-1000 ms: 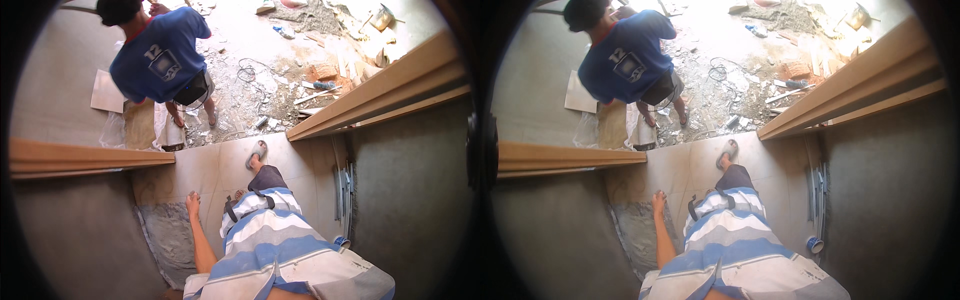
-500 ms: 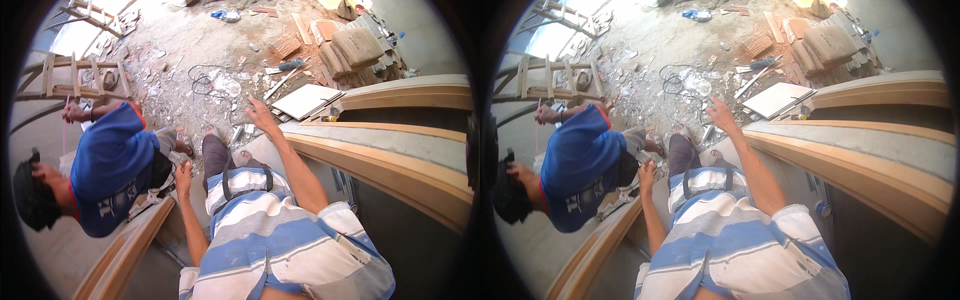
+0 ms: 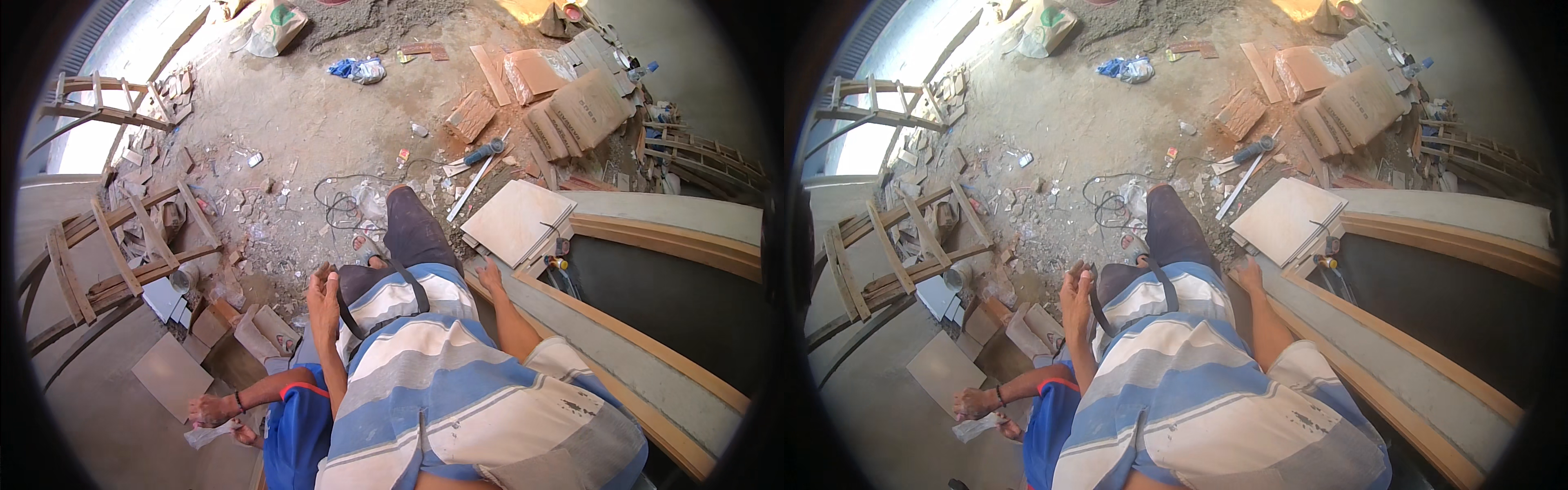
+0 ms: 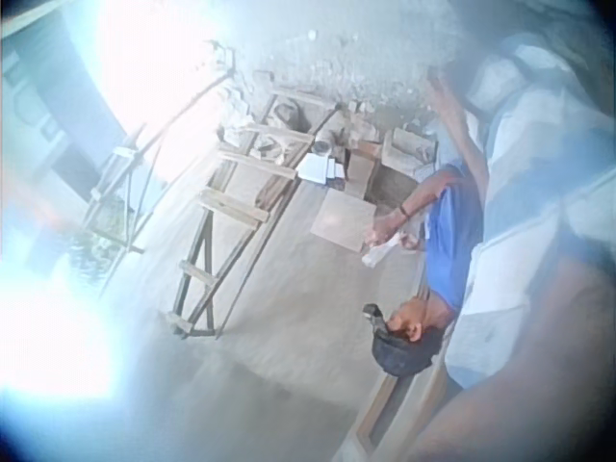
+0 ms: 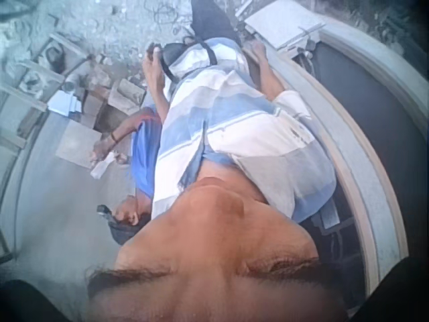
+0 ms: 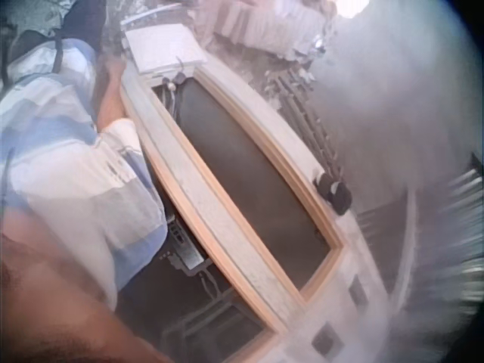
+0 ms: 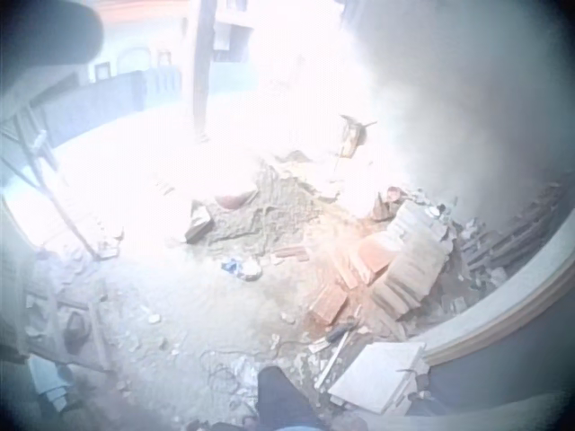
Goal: The person marks a tile with a marker, carries it to a different area, and then uses an angle grinder to cut along the marked lines.
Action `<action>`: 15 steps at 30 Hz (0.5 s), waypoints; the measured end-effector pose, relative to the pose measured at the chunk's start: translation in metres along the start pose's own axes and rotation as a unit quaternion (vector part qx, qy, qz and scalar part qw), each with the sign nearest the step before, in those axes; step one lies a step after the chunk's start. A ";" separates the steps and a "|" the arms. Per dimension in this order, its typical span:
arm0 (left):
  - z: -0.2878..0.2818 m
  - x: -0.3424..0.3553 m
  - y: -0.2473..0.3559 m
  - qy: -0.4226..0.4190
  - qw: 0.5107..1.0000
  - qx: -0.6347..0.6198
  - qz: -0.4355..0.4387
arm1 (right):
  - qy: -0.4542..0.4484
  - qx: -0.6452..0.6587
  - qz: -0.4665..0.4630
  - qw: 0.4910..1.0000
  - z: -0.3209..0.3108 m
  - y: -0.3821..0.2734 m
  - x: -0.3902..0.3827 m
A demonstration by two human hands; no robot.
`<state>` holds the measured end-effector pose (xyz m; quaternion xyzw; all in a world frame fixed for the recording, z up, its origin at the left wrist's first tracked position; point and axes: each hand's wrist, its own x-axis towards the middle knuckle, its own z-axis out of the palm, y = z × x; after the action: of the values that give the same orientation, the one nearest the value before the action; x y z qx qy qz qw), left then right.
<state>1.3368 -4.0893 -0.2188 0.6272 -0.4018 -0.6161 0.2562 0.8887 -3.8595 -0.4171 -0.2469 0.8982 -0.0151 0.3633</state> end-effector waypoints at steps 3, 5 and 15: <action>-0.013 0.074 0.013 0.049 0.998 -0.004 -0.032 | 0.002 -0.020 0.064 0.998 -0.035 0.001 0.027; -0.023 0.122 0.031 0.057 0.997 0.036 -0.037 | -0.013 0.046 0.136 0.990 -0.053 -0.047 0.059; 0.043 0.448 0.118 0.111 0.985 0.106 -0.077 | -0.070 0.063 0.035 0.995 -0.028 -0.354 0.409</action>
<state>1.2361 -4.5139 -0.3809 0.7444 -0.3844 -0.5145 0.1828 0.7721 -4.3605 -0.5876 -0.1927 0.8761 -0.0417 0.4400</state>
